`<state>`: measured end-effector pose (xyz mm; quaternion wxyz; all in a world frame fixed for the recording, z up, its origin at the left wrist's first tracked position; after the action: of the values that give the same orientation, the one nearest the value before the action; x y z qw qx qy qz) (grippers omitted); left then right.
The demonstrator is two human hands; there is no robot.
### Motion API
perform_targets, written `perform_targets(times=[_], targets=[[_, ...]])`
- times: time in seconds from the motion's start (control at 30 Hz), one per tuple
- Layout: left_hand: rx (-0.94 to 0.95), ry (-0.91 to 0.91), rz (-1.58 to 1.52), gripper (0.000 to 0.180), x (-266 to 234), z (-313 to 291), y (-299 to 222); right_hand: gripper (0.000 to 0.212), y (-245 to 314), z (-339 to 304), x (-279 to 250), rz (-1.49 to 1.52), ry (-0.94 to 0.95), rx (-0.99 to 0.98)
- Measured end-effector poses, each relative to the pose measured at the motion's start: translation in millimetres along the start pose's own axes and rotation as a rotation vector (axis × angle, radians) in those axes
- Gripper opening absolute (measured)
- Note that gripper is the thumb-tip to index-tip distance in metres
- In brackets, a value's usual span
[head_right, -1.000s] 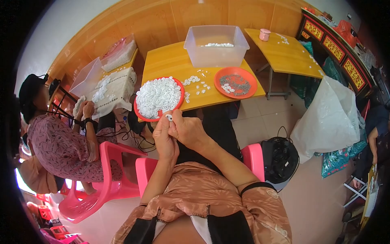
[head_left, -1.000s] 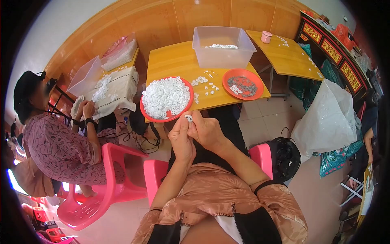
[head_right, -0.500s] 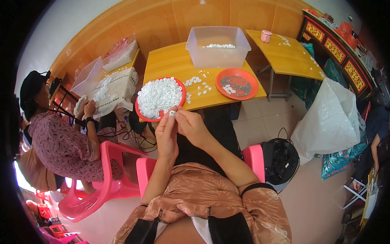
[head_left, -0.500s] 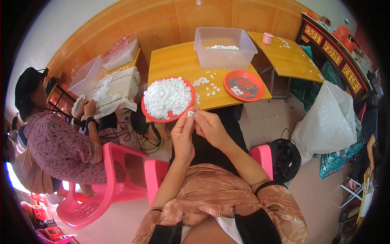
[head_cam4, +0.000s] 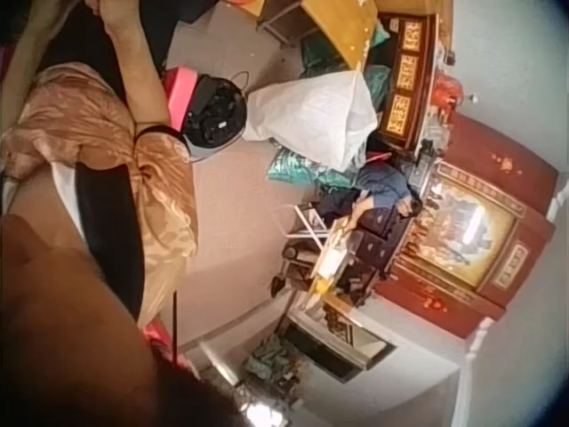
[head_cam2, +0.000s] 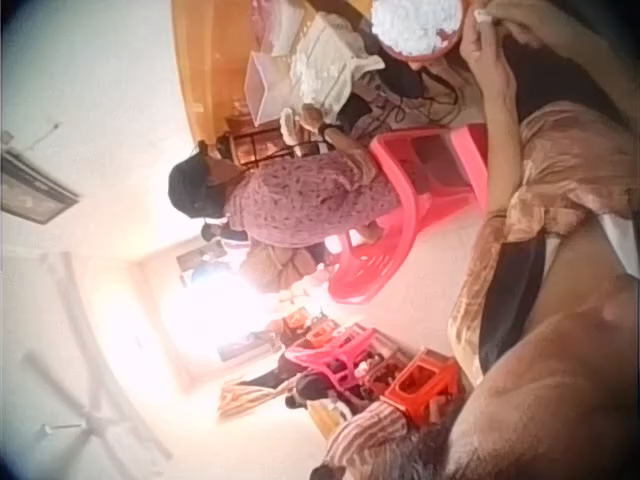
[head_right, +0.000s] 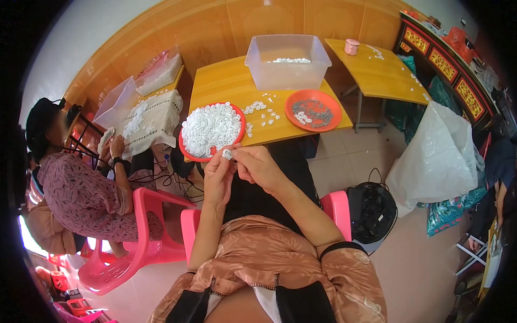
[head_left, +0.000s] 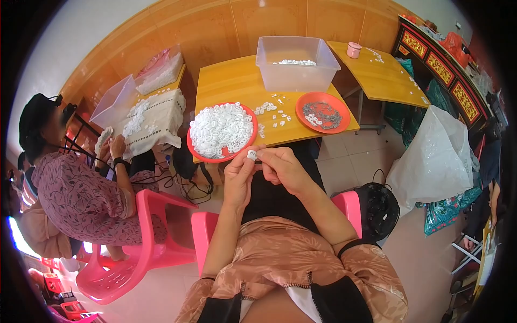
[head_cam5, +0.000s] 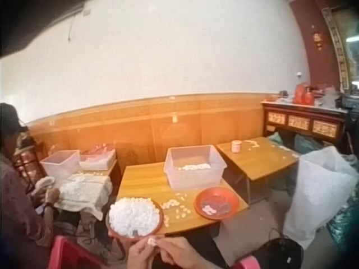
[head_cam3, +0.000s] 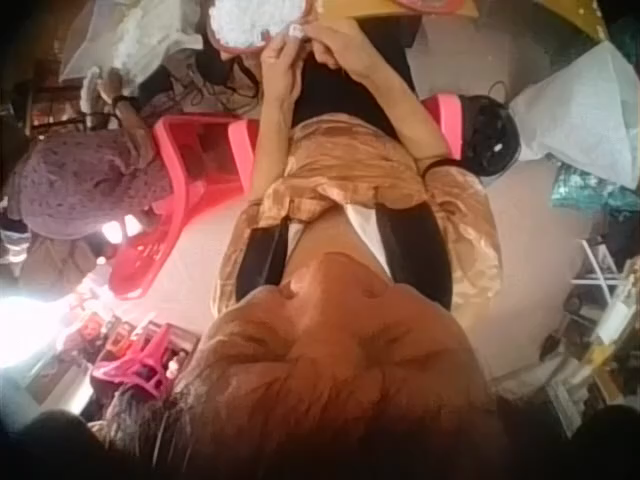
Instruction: Manually assembling and sorting small white plastic components into containers.
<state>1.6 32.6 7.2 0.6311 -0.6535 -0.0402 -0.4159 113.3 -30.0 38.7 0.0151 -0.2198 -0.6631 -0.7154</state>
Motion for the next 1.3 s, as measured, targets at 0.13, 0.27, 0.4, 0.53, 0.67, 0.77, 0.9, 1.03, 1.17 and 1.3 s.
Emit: perform_targets(times=[0.13, 0.27, 0.4, 0.53, 0.67, 0.77, 0.9, 1.03, 1.17, 1.3], targets=[[0.025, 0.013, -0.033, 0.028, -6.0, 1.9, 6.4, 0.033, 2.6, -1.7, 3.5, 0.026, -0.006, 0.029], [0.008, -0.005, -0.059, 0.028, -3.9, 2.1, 6.4, 0.033, 1.9, -1.2, 4.0, -0.029, -0.012, -0.017], [0.032, -0.026, 0.007, 0.034, -2.6, 3.5, 6.8, 0.032, -1.4, 5.6, 3.0, -0.076, -0.024, -0.022], [0.050, -0.269, 0.004, 0.046, -14.5, 11.7, -4.0, 0.030, -15.7, 31.8, -22.5, -0.295, 0.054, 0.007], [0.050, -0.482, -0.029, 0.035, -38.7, 15.8, -13.0, 0.031, -15.6, 60.6, -34.6, -1.065, 0.562, 0.057], [0.030, -0.493, -0.064, 0.030, -43.9, 16.2, -12.0, 0.030, 29.0, 99.4, -50.3, -1.210, 0.507, -0.074], [-0.029, -0.458, -0.048, 0.025, -34.4, 15.1, -3.8, 0.030, 102.5, 145.6, -66.4, -0.876, -0.371, -0.469], [-0.054, -0.462, -0.042, 0.023, -37.8, 12.6, -4.3, 0.030, 101.2, 152.6, -71.5, -1.027, -0.412, -0.555], [-0.055, -0.463, -0.042, 0.022, -35.7, 14.7, -4.1, 0.026, 28.8, 161.2, -114.0, -1.311, -0.284, -0.488], [-0.057, -0.479, -0.040, 0.020, -37.5, 16.6, -4.7, 0.018, -26.9, 149.4, -120.0, -1.338, -0.178, -0.418]])
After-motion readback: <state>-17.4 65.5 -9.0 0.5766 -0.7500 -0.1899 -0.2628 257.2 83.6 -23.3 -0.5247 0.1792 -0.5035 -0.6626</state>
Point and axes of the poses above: each hand's wrist, its own z-axis towards the middle knuckle, its own x-axis out of the palm, y = z × x, the point moved 2 cm from there along z, towards the middle knuckle, and after that the axes turned 10 degrees about -y, right-handed, at the moved point
